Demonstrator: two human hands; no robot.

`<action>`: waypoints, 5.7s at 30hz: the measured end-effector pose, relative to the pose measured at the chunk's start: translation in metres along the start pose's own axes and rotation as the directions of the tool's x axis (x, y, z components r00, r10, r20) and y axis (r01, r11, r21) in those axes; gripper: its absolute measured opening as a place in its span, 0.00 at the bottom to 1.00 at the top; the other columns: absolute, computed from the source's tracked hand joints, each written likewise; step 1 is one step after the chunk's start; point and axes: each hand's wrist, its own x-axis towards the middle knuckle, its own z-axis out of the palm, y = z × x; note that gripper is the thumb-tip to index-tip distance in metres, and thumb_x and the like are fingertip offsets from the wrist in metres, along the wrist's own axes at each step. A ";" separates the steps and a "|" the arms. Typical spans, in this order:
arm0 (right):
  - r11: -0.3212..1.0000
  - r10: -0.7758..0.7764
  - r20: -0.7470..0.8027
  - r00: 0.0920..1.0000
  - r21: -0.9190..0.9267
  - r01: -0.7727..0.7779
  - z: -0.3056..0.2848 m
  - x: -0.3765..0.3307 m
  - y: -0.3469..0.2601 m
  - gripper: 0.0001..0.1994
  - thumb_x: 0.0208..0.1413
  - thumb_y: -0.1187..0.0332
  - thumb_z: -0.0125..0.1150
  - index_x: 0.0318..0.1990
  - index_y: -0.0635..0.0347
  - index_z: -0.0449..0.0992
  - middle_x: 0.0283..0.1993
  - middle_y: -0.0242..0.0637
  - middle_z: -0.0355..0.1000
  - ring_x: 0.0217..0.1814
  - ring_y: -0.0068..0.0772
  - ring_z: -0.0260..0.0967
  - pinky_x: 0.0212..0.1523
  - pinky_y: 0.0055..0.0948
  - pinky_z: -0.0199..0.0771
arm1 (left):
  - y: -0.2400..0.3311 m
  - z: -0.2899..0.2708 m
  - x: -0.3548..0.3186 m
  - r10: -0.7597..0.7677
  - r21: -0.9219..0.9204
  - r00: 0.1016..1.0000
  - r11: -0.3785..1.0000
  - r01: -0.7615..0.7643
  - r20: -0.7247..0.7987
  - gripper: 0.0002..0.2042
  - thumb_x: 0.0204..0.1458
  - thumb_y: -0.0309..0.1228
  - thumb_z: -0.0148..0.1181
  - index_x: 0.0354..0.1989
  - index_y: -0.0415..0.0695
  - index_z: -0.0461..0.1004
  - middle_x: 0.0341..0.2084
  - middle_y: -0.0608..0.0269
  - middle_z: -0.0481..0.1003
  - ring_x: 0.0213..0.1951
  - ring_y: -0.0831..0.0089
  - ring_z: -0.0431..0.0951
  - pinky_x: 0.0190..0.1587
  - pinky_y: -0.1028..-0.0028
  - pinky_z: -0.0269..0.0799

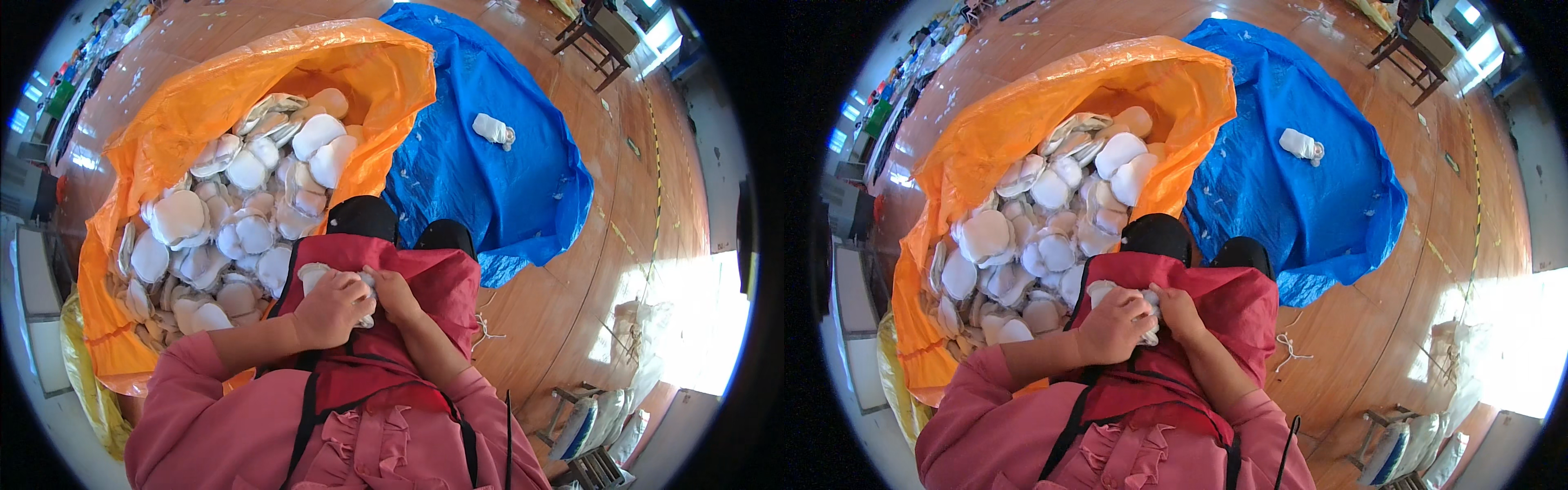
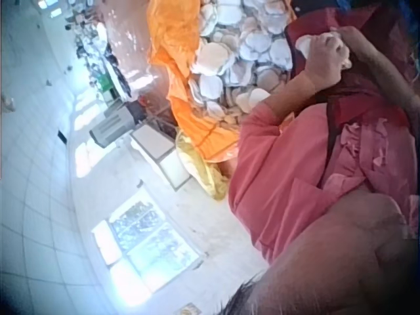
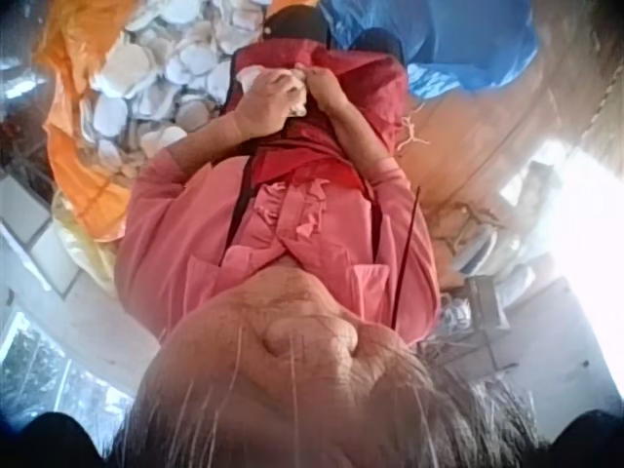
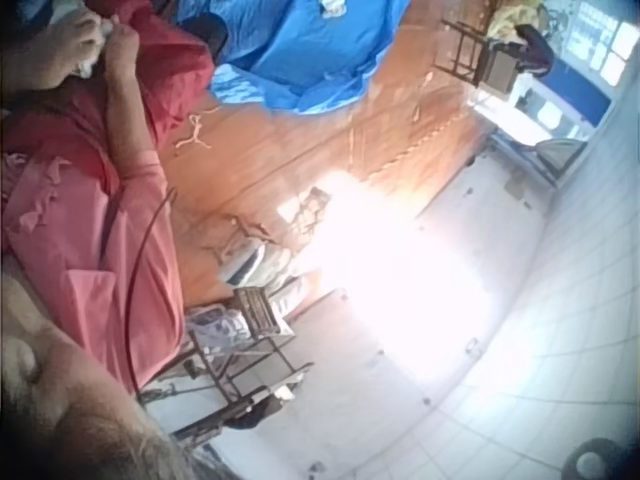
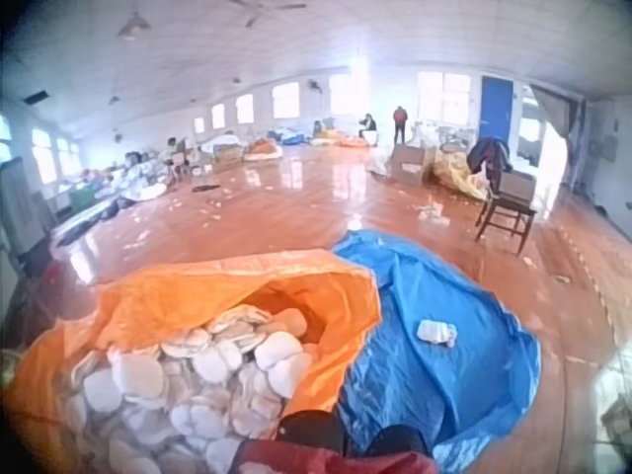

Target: The person sits on the floor and repeatedly picks white insole-like items from a large orange bag. They align the pieces and sew them together by hand using a needle and thread, then place the finished items onto a blue tarp beside them.

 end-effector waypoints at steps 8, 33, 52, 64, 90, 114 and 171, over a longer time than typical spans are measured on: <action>0.985 -0.038 -0.006 0.999 0.171 0.038 -0.010 0.004 -0.023 0.11 0.65 0.66 0.54 0.44 0.64 0.77 0.38 0.29 0.75 0.36 0.23 0.71 0.38 0.23 0.73 | -0.028 -0.006 0.011 -0.170 -0.226 0.979 0.964 0.141 -0.114 0.20 0.29 0.21 0.70 0.35 0.46 0.74 0.35 0.61 0.71 0.42 0.59 0.72 0.45 0.63 0.70; 0.706 -0.418 0.143 0.897 0.672 0.222 -0.002 -0.001 -0.032 0.07 0.60 0.72 0.59 0.44 0.58 0.70 0.42 0.30 0.71 0.43 0.21 0.68 0.46 0.23 0.70 | -0.052 -0.006 0.008 -0.503 -0.872 0.844 0.311 0.379 0.187 0.21 0.40 0.18 0.69 0.36 0.46 0.62 0.31 0.72 0.63 0.34 0.83 0.64 0.37 0.79 0.63; 0.923 -0.373 -0.136 0.918 0.048 0.382 -0.001 -0.003 -0.021 0.08 0.55 0.71 0.64 0.38 0.64 0.74 0.33 0.33 0.72 0.35 0.23 0.69 0.38 0.26 0.71 | -0.054 -0.003 0.013 -0.445 -0.666 0.878 0.604 0.438 0.173 0.17 0.45 0.28 0.73 0.36 0.43 0.69 0.33 0.71 0.68 0.32 0.82 0.66 0.34 0.78 0.65; 0.950 -0.264 -0.125 0.956 0.138 0.281 0.002 -0.007 -0.014 0.08 0.54 0.71 0.65 0.39 0.64 0.75 0.33 0.33 0.73 0.35 0.23 0.70 0.38 0.26 0.72 | -0.041 -0.014 -0.001 -0.475 -0.532 0.860 0.688 0.494 0.184 0.19 0.41 0.27 0.73 0.39 0.41 0.69 0.33 0.62 0.71 0.33 0.71 0.74 0.36 0.70 0.71; 0.924 -0.376 -0.179 0.909 -0.149 0.353 -0.001 -0.012 -0.030 0.11 0.51 0.67 0.68 0.36 0.64 0.76 0.32 0.37 0.74 0.34 0.26 0.71 0.36 0.27 0.71 | -0.007 -0.008 0.016 -0.358 -0.004 0.932 0.933 0.359 0.052 0.23 0.35 0.43 0.74 0.34 0.41 0.71 0.32 0.57 0.73 0.40 0.56 0.73 0.45 0.62 0.70; 0.962 -0.272 0.161 0.949 0.049 0.268 -0.016 -0.019 -0.010 0.09 0.55 0.70 0.65 0.40 0.60 0.72 0.34 0.27 0.70 0.37 0.18 0.65 0.38 0.22 0.68 | -0.001 0.004 -0.034 -0.062 -0.030 0.994 0.998 0.060 -0.090 0.12 0.41 0.31 0.68 0.36 0.43 0.80 0.37 0.64 0.76 0.43 0.63 0.74 0.48 0.66 0.70; 0.891 -0.145 0.509 0.848 -0.305 0.336 -0.026 -0.008 -0.063 0.13 0.49 0.64 0.67 0.35 0.66 0.76 0.32 0.42 0.76 0.35 0.30 0.74 0.36 0.30 0.72 | -0.013 0.013 -0.037 0.065 -0.073 0.975 0.994 -0.082 -0.213 0.08 0.37 0.27 0.64 0.29 0.46 0.80 0.32 0.66 0.80 0.34 0.68 0.79 0.36 0.70 0.76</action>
